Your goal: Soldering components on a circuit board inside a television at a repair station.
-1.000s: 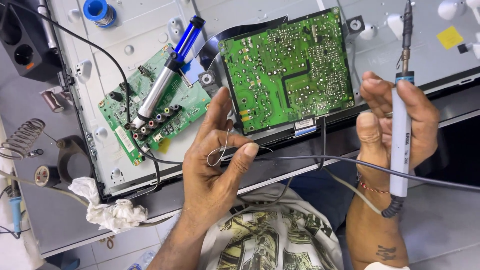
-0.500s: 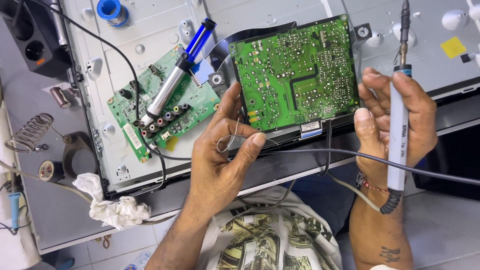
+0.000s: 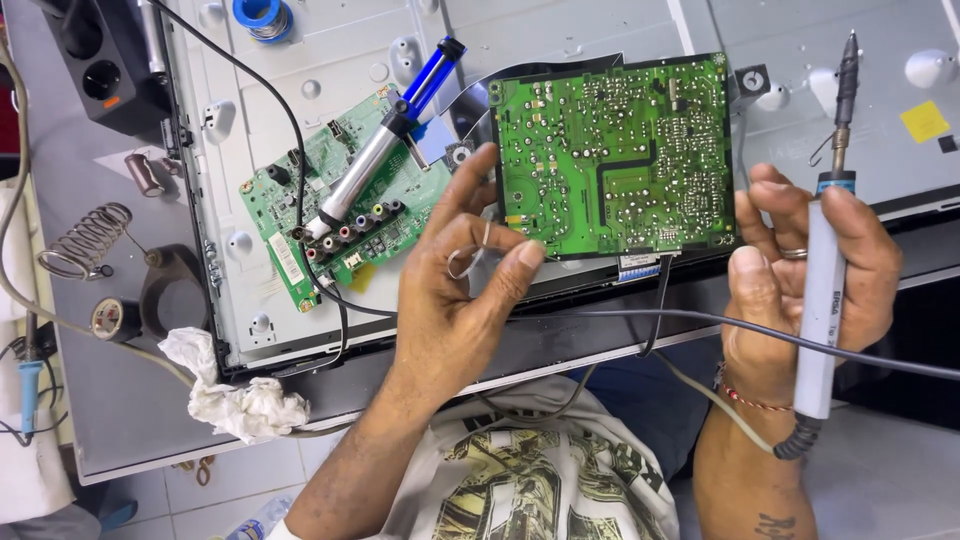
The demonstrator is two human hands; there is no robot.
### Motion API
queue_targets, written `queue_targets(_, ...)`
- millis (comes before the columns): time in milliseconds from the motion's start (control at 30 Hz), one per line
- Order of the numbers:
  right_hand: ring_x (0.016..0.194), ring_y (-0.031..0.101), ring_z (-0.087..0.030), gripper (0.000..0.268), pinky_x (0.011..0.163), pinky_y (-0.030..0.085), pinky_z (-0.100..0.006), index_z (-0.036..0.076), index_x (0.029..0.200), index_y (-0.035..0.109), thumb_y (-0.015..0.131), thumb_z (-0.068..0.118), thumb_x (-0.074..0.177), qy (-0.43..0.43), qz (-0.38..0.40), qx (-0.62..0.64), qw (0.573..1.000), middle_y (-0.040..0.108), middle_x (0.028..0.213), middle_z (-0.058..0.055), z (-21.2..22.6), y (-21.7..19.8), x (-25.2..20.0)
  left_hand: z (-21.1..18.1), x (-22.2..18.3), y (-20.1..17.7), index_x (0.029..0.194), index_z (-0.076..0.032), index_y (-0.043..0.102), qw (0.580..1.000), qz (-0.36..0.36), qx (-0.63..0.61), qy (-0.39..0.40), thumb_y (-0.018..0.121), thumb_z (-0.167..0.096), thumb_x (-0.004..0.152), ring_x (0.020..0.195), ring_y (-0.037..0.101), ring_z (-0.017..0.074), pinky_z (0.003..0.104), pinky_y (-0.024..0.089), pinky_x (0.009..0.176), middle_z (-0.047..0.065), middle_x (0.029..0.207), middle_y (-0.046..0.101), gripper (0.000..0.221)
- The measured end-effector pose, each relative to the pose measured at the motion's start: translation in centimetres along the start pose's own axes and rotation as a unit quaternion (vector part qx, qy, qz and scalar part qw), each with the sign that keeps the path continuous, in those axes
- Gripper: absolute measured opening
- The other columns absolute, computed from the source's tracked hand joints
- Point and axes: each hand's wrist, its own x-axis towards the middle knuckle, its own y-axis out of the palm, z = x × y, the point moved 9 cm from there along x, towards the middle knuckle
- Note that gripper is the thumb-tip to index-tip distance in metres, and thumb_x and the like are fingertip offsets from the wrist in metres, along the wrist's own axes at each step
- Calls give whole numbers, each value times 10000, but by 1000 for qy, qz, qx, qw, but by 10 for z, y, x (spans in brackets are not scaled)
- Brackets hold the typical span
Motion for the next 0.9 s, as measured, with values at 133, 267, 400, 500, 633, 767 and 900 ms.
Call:
queue_targets(133,1395,515,-475,533,1215,505,-549,68,1457,338,410,-194,999,1,4,39,999,500,1344,-325,-2,-3,-2,8,0,-4,948,-111,604,998,-26,-50,-11,594,-235,972,1526,270,320,476,377,1230,213,1559,333,126)
queue_targets(267,1417,511,-502,533,1161,538,-551,86,1474,347,462,-154,1012,15,-19,34,999,503,1329,-328,-4,-8,-6,2,5,-12,883,-122,585,999,-32,-12,-17,559,-263,971,1506,275,285,477,416,1162,256,1560,303,168)
queue_targets(400,1394,524,-487,569,1088,567,-540,78,1466,345,431,-178,965,33,-42,29,998,506,1318,-330,-5,-9,-10,-6,7,-11,911,-142,568,999,-3,37,-22,529,-289,983,1516,283,302,476,389,1169,200,1582,285,168)
queue_targets(500,1391,516,-469,585,1049,587,-546,71,1460,337,430,-195,947,35,-42,31,998,499,1296,-319,-1,-5,-15,-10,10,-7,912,-122,553,998,9,56,1,521,-275,993,1513,267,357,510,300,1210,252,1565,292,175)
queue_targets(633,1368,546,-468,555,1040,589,-527,98,1435,359,498,-123,945,67,-69,38,995,522,1296,-317,-2,-2,-18,-9,12,-6,901,-111,558,998,21,53,-18,525,-276,983,1513,232,345,503,286,1205,253,1556,310,187)
queue_targets(767,1331,565,-464,566,1002,591,-518,89,1435,332,498,-106,930,75,-83,40,993,510,1324,-335,1,-1,-22,-7,14,-6,894,-110,539,999,19,42,-14,527,-286,980,1476,330,357,469,353,1161,261,1520,374,196)
queue_targets(900,1349,543,-479,590,990,585,-525,108,1452,320,543,-74,937,54,-94,83,991,489,1360,-345,-4,-3,-33,-7,17,-7,904,-143,546,998,0,62,-8,500,-341,987,1480,323,333,482,389,1121,253,1490,420,220)
